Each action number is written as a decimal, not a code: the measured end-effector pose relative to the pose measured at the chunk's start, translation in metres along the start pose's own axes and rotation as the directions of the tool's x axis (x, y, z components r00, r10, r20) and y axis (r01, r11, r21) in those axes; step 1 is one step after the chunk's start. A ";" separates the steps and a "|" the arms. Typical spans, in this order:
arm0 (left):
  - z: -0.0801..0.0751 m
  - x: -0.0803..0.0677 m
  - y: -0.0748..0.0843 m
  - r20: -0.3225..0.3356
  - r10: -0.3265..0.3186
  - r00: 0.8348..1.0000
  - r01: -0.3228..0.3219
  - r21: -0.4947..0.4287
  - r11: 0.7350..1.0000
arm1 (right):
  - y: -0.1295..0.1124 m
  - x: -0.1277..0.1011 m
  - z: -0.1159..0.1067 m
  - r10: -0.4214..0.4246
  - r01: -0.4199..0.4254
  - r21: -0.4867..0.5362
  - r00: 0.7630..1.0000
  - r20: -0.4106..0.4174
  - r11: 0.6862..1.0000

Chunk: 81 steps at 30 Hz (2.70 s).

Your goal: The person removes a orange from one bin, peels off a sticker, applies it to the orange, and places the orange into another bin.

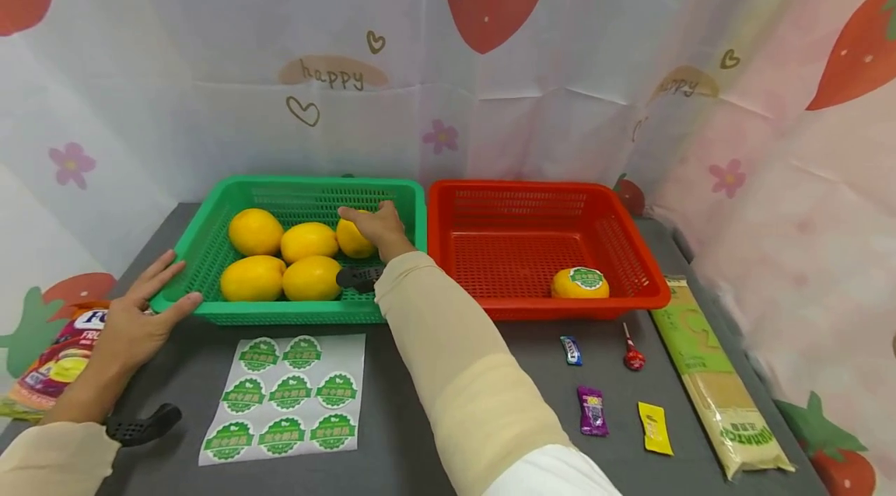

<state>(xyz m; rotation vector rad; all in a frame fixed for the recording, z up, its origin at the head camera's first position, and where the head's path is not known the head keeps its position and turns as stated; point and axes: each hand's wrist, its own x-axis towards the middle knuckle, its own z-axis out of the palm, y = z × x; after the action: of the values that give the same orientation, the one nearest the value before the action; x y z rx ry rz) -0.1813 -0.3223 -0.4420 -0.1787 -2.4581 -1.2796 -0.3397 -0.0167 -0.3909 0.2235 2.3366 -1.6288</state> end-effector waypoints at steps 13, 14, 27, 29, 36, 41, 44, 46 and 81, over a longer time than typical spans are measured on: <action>0.004 -0.001 0.001 0.003 -0.013 1.000 0.013 -0.003 1.000 | 0.009 -0.004 -0.001 -0.059 0.048 -0.177 0.997 -0.059 0.983; 0.005 -0.001 0.001 0.003 -0.014 1.000 0.014 -0.004 1.000 | 0.008 -0.007 -0.002 -0.075 0.061 -0.181 0.995 -0.071 0.982; 0.004 -0.003 0.001 -0.023 -0.014 1.000 0.014 -0.005 1.000 | 0.003 -0.091 -0.053 -0.457 0.456 -0.167 0.889 0.032 0.874; 0.005 -0.003 0.000 -0.023 -0.011 1.000 0.011 -0.004 1.000 | 0.010 -0.107 -0.067 -0.521 0.522 -0.159 0.852 0.051 0.838; 0.003 -0.001 0.001 -0.001 -0.011 1.000 0.011 -0.008 1.000 | 0.054 -0.160 -0.106 -0.704 0.705 -0.190 0.705 0.083 0.684; 0.001 -0.001 0.001 0.007 -0.013 1.000 0.013 0.011 1.000 | 0.092 -0.185 -0.123 -0.737 0.741 -0.163 0.669 0.095 0.652; 0.000 0.000 0.001 0.012 -0.010 1.000 0.009 0.038 0.999 | 0.112 -0.193 -0.127 -0.738 0.743 -0.139 0.668 0.091 0.655; -0.001 0.000 0.001 0.016 -0.006 1.000 0.005 0.056 0.998 | 0.125 -0.195 -0.127 -0.739 0.744 -0.126 0.668 0.087 0.657; 0.067 -0.045 0.085 -0.186 0.368 0.911 -0.407 -0.271 0.872 | 0.205 -0.173 -0.115 -0.599 0.613 -0.258 0.789 0.139 0.747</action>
<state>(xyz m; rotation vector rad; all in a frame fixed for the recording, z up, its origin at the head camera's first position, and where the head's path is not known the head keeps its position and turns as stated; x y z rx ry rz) -0.1335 -0.2158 -0.4285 -0.6187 -1.9690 -1.4224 -0.1336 0.1687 -0.4814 -0.7136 2.7395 -1.4529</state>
